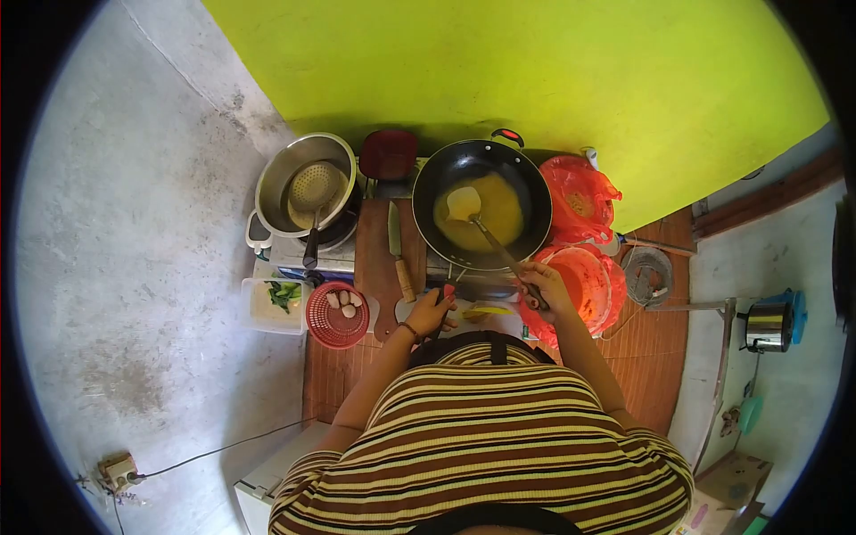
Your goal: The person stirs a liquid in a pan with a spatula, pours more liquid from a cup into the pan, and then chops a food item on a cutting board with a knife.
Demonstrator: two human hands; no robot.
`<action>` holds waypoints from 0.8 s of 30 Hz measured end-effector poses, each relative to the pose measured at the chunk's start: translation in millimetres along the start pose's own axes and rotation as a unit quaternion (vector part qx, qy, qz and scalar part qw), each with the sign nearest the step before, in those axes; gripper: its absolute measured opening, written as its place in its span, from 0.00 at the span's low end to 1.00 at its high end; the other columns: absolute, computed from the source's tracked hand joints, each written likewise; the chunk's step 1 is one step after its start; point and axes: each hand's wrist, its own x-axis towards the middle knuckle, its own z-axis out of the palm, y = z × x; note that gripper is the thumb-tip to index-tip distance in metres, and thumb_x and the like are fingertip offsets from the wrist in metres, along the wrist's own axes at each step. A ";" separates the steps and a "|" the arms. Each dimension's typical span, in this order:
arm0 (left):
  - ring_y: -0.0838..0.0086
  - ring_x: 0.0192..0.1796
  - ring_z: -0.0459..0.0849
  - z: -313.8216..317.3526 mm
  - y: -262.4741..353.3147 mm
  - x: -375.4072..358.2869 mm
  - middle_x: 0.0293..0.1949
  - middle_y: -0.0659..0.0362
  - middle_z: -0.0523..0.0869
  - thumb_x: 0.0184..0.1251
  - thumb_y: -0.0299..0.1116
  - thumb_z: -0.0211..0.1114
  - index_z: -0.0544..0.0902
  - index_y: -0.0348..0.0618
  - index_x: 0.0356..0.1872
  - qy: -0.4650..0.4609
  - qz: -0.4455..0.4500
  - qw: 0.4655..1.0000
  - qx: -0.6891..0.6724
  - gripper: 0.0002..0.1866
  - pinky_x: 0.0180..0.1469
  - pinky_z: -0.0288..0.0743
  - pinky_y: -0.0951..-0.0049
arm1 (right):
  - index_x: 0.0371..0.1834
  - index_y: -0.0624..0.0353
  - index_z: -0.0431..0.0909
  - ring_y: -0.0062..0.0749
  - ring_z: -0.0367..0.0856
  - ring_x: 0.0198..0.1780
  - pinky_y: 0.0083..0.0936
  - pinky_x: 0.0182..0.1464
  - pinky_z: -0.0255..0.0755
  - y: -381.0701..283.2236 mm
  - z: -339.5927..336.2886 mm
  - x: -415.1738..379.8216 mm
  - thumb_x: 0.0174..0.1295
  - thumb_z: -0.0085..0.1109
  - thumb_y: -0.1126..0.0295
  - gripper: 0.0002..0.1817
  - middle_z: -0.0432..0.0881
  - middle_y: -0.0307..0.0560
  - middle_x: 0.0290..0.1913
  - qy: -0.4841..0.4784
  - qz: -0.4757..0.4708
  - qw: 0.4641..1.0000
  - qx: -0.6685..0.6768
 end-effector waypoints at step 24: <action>0.54 0.49 0.76 13.0 17.8 -7.4 0.50 0.44 0.73 0.53 0.32 0.67 0.66 0.35 0.60 0.276 0.331 0.814 0.390 0.32 0.51 0.71 0.62 | 0.60 0.49 0.65 0.54 0.79 0.37 0.45 0.38 0.74 45.0 34.0 -20.9 0.50 0.51 0.71 0.29 0.78 0.58 0.39 0.143 -0.233 0.723 -0.635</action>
